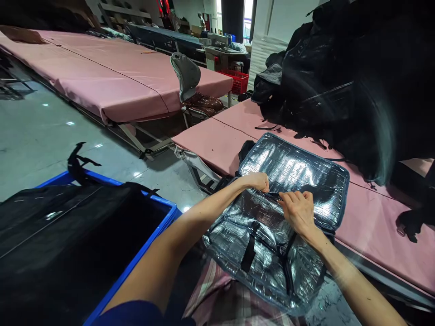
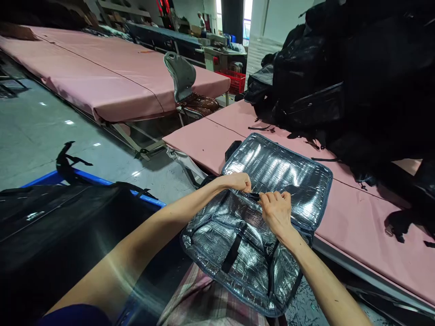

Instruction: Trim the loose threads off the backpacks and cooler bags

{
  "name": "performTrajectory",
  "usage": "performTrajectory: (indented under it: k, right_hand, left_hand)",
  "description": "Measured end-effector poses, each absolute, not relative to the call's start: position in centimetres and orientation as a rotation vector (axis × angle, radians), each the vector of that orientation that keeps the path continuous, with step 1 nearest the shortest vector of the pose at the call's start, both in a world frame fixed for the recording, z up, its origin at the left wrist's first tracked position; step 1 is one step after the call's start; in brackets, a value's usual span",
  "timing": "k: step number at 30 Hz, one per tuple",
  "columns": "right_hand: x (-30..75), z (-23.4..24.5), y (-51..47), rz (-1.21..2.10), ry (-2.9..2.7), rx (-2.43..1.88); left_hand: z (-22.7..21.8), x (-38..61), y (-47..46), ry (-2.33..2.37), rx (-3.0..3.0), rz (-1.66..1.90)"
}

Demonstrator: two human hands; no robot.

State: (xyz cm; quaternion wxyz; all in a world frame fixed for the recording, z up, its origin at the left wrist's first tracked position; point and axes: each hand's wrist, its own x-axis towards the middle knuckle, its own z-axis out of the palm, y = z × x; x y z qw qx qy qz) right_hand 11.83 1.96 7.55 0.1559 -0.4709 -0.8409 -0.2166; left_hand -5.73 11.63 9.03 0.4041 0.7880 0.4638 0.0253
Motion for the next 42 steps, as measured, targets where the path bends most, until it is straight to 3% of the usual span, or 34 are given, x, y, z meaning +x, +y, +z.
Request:
performTrajectory:
  k: [14, 35, 38, 42]
  right_hand:
    - [11.5, 7.2, 2.3, -0.46, -2.419, -1.372]
    - [11.1, 7.6, 2.2, -0.629, -2.42, -1.401]
    - [10.9, 7.7, 2.3, -0.479, -2.413, -1.426]
    - [11.5, 8.0, 2.6, 0.157, -2.242, -1.412]
  left_hand:
    - [8.2, -6.3, 11.9, 1.068, 1.998, 0.107]
    - [6.9, -6.8, 12.7, 0.962, 1.983, 0.106]
    - [7.0, -6.8, 12.5, 0.95, 1.989, 0.1]
    - [7.6, -7.0, 12.3, 0.925, 2.015, 0.098]
